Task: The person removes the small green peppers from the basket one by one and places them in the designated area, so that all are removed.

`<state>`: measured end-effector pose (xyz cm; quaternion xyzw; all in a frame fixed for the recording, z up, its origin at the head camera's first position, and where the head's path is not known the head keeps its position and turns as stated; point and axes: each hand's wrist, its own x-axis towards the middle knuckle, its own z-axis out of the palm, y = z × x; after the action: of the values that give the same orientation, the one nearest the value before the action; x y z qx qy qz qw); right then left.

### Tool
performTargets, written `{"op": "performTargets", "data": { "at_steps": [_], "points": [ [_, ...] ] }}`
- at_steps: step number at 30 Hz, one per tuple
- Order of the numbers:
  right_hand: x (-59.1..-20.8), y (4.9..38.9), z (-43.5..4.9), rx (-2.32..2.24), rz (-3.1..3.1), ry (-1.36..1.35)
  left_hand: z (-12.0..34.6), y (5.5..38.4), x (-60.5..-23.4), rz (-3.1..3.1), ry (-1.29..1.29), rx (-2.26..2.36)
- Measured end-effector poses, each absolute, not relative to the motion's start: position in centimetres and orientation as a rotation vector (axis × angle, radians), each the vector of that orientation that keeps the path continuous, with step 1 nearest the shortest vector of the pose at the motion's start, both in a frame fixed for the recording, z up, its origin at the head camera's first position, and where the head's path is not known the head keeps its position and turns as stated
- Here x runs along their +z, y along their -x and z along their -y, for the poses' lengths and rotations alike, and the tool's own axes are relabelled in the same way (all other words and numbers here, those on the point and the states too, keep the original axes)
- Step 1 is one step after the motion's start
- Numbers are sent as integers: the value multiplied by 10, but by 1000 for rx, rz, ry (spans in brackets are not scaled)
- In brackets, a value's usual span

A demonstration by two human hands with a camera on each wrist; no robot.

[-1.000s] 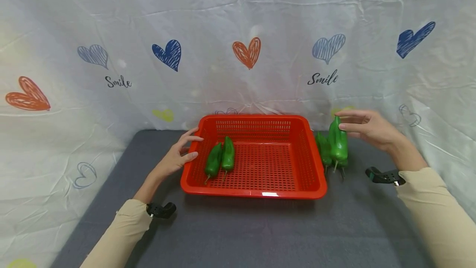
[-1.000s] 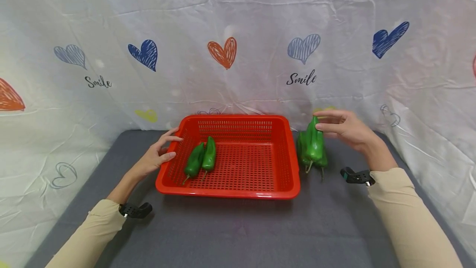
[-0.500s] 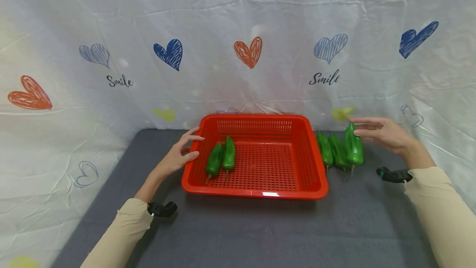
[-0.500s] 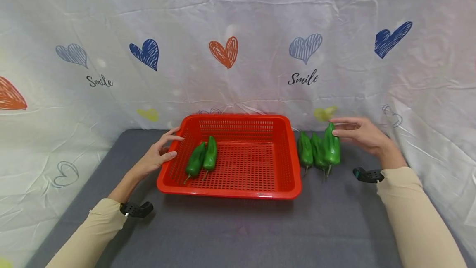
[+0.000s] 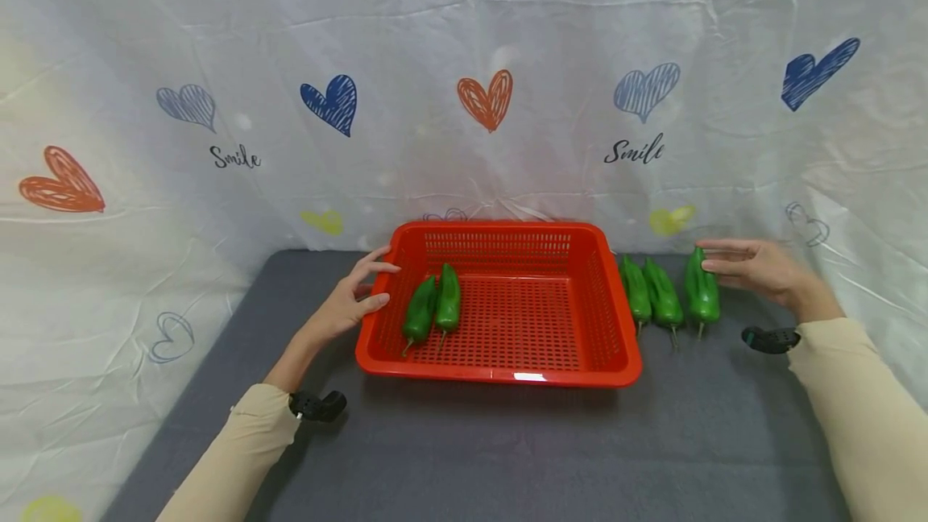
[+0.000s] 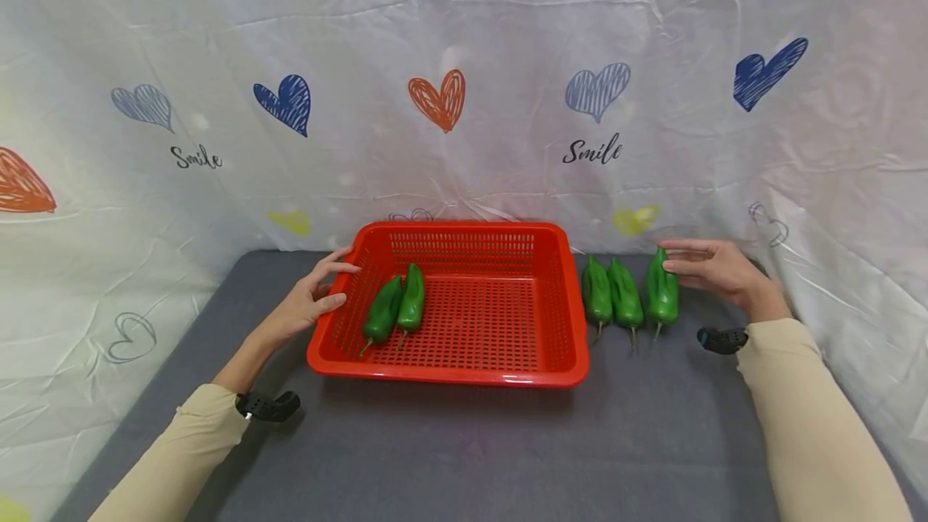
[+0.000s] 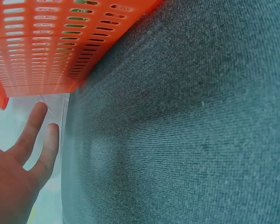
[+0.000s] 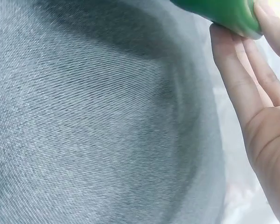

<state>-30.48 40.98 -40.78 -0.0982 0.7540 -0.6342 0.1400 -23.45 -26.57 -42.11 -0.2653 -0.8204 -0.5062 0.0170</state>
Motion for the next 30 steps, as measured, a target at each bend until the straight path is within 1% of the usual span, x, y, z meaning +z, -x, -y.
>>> {"op": "performTargets", "data": {
  "at_steps": [16,30],
  "points": [
    [-425,314,-404,-1792,-2233,253,264,234,-421,2552,807,-1608],
    [-431,315,-401,-1720,-2286,220,264,234,-420,2535,823,-1619]
  ]
}}
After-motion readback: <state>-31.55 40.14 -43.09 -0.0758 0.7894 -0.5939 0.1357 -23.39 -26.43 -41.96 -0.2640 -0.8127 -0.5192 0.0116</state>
